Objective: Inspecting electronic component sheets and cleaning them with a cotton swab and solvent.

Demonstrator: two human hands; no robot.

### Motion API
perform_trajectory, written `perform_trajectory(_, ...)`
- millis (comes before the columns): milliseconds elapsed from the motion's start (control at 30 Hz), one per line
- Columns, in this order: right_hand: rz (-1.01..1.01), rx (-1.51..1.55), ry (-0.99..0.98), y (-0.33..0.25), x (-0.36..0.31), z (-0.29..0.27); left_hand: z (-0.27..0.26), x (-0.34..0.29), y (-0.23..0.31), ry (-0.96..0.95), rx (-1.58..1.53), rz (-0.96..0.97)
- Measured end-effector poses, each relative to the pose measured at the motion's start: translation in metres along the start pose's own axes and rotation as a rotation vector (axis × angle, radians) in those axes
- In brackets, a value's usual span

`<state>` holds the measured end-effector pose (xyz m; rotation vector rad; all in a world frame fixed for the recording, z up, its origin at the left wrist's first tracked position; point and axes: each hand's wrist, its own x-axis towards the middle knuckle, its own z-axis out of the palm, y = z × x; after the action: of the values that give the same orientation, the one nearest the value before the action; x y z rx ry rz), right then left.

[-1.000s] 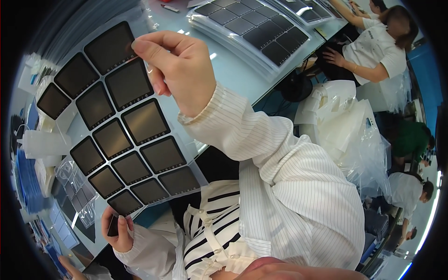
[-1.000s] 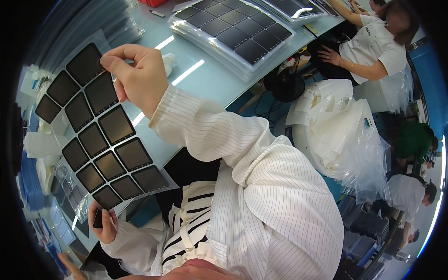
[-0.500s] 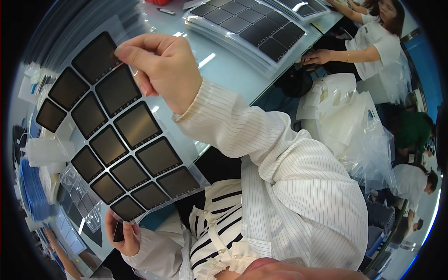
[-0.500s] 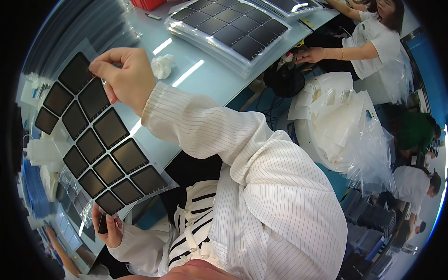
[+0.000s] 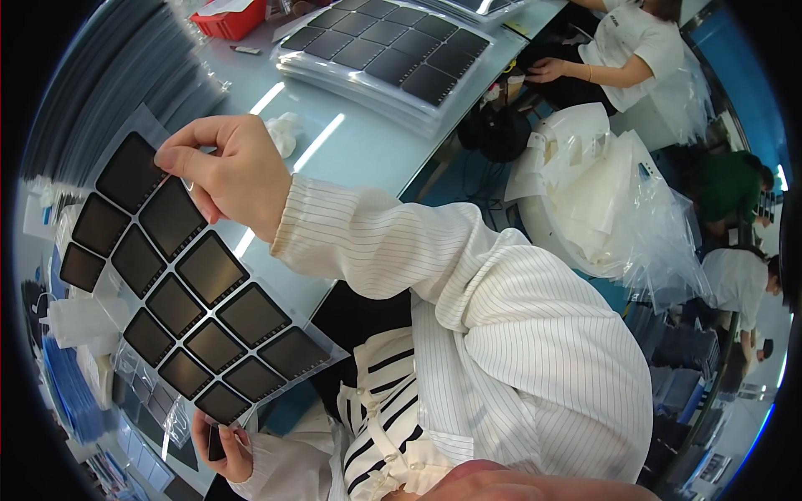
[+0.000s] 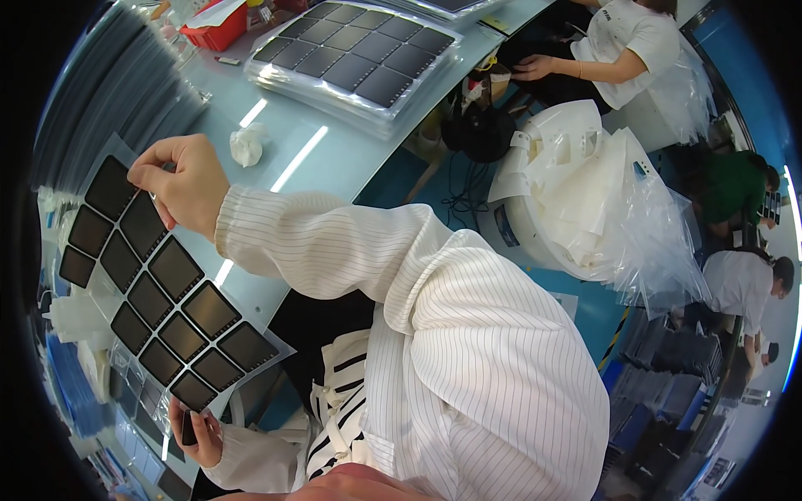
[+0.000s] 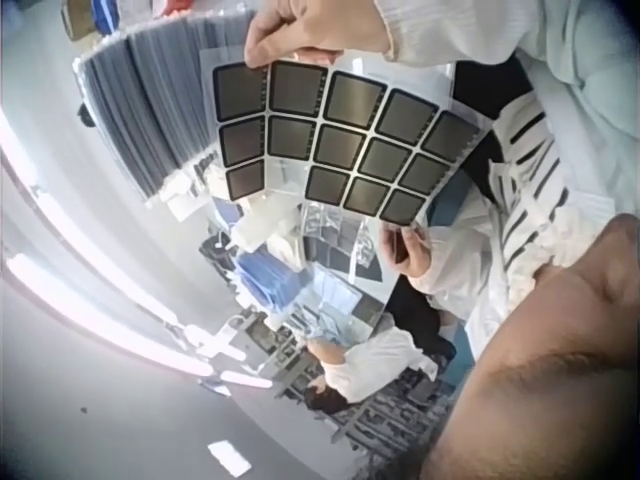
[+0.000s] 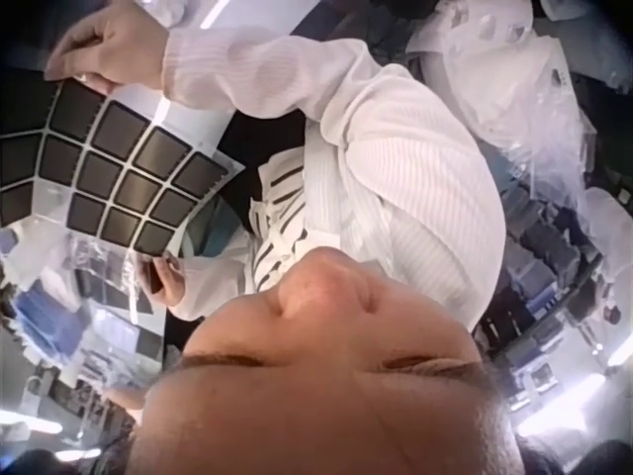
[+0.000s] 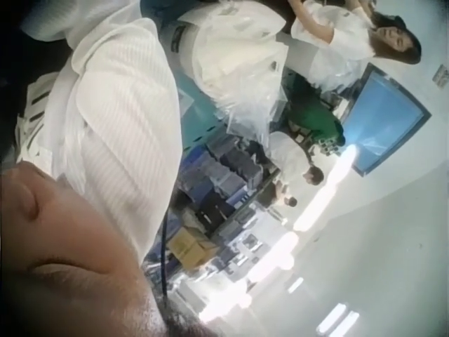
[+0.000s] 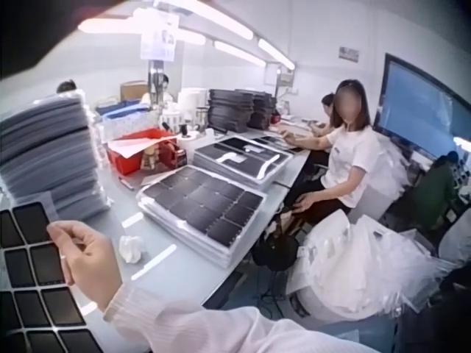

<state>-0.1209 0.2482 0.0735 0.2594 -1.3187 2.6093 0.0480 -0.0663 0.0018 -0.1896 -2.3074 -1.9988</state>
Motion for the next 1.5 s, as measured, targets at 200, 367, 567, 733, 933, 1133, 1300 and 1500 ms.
perform_trajectory(200, 0.024, -0.008, 0.007, -0.0031, -0.0029, -0.0042, 0.0048, 0.0002, -0.0008, 0.009, -0.02, 0.023)
perform_trajectory(367, -0.016, 0.028, 0.018, -0.0002, -0.0022, -0.0028, 0.0042, -0.0001, 0.0017, 0.016, 0.0, 0.035)
perform_trajectory(567, 0.015, -0.006, 0.002, -0.0028, -0.0036, -0.0042, 0.0072, 0.0002, 0.0044, 0.014, -0.004, 0.027)
perform_trajectory(733, 0.016, -0.007, -0.002, -0.003, -0.0035, -0.0035, 0.0044, -0.0015, 0.0032, 0.01, 0.007, 0.022)
perform_trajectory(933, 0.01, 0.003, -0.002, -0.0036, -0.0041, -0.0051, 0.002, -0.0015, -0.0013, 0.007, -0.005, 0.035)
perform_trajectory(1133, 0.014, 0.006, 0.007, -0.0032, -0.0036, -0.0041, -0.0007, -0.0014, -0.0035, -0.045, -0.039, 0.023)
perform_trajectory(1300, 0.035, 0.0, 0.008, -0.0031, -0.0035, -0.0044, 0.003, -0.0005, -0.0032, -0.03, -0.003, 0.05)
perform_trajectory(1500, 0.038, 0.0, 0.003, -0.0022, -0.0031, -0.001, -0.0003, -0.002, -0.0035, -0.028, 0.001, 0.039)
